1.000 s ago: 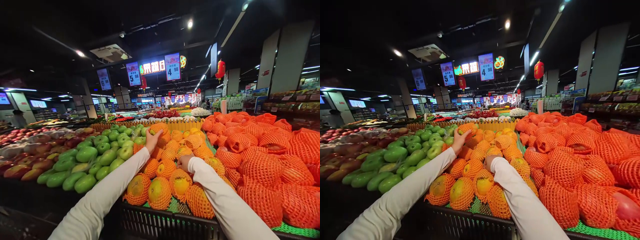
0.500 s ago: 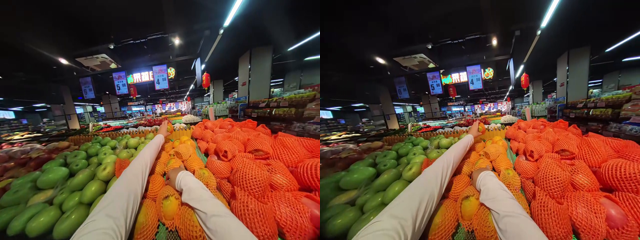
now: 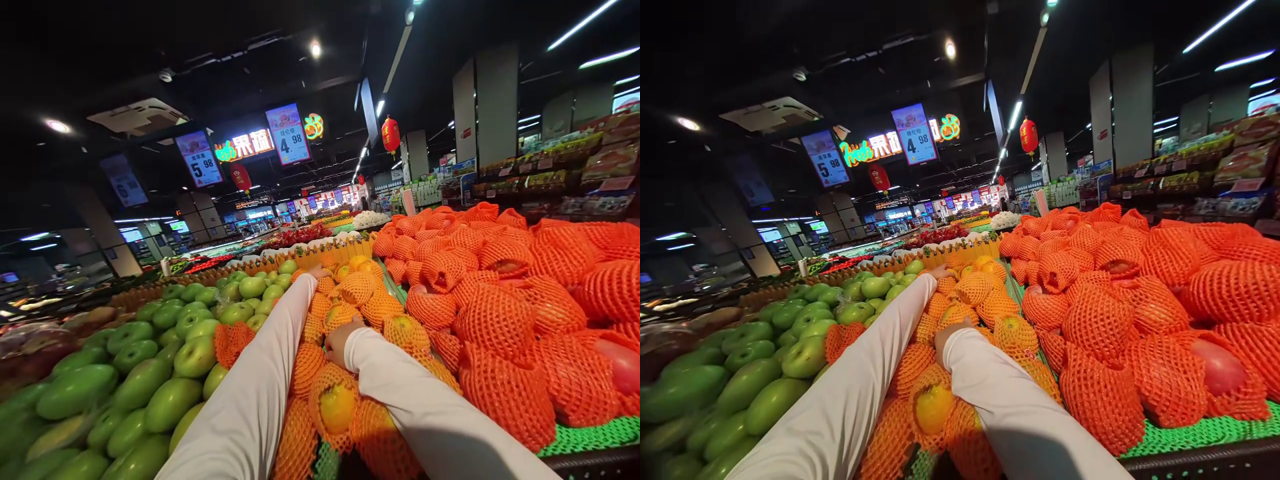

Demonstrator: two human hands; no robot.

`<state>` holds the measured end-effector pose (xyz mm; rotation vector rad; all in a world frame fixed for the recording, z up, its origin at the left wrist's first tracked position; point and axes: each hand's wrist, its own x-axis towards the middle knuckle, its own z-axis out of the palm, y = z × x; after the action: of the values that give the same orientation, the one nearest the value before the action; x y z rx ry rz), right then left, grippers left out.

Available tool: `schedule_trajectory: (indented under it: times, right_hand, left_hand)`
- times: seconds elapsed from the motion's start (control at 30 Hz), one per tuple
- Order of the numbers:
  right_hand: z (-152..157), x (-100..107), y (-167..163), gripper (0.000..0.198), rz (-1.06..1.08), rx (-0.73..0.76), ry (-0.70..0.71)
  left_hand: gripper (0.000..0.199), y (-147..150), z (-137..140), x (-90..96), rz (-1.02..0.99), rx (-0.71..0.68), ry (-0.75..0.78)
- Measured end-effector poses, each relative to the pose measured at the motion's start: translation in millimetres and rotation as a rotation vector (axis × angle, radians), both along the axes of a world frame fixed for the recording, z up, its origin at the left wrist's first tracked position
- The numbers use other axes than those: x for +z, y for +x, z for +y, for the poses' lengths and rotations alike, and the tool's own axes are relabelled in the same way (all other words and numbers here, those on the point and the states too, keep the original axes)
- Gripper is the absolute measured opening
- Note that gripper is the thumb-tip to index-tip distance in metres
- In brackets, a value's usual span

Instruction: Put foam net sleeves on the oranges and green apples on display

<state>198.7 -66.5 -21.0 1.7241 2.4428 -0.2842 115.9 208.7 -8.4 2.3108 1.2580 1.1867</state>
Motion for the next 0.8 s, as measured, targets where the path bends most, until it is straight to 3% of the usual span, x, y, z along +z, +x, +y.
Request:
schedule_trajectory:
  times: [0.1,0.23,0.43,0.57,0.7,0.8]
  right_hand:
    - [-1.8,2.5,1.0,0.034,0.01,-0.002,-0.022]
    - [-14.5,12.3,6.6,0.038,0.122,0.005,-0.006]
    - [-22.1,17.7,10.1,0.044,0.167,0.015,0.038]
    - [-19.5,17.4,13.1,0.033,0.195,0.003,0.114]
    - [-18.5,21.0,17.8,0.039,0.265,-0.137,0.275]
    - [-18.5,21.2,18.8,0.07,0.535,-0.318,0.618]
  left_hand:
    - [0.033,1.4,-7.8,5.0,0.041,0.089,-0.151]
    - [0.045,6.6,-21.6,14.1,0.016,0.126,-0.182]
    - [0.057,11.2,-44.4,29.3,-0.04,0.212,-0.031]
    - [0.065,15.1,-64.2,66.2,-0.03,0.283,0.124]
    - [0.068,10.0,-101.8,109.6,0.102,0.22,0.201]
    - [0.069,-7.3,-147.1,112.8,0.22,0.075,0.176]
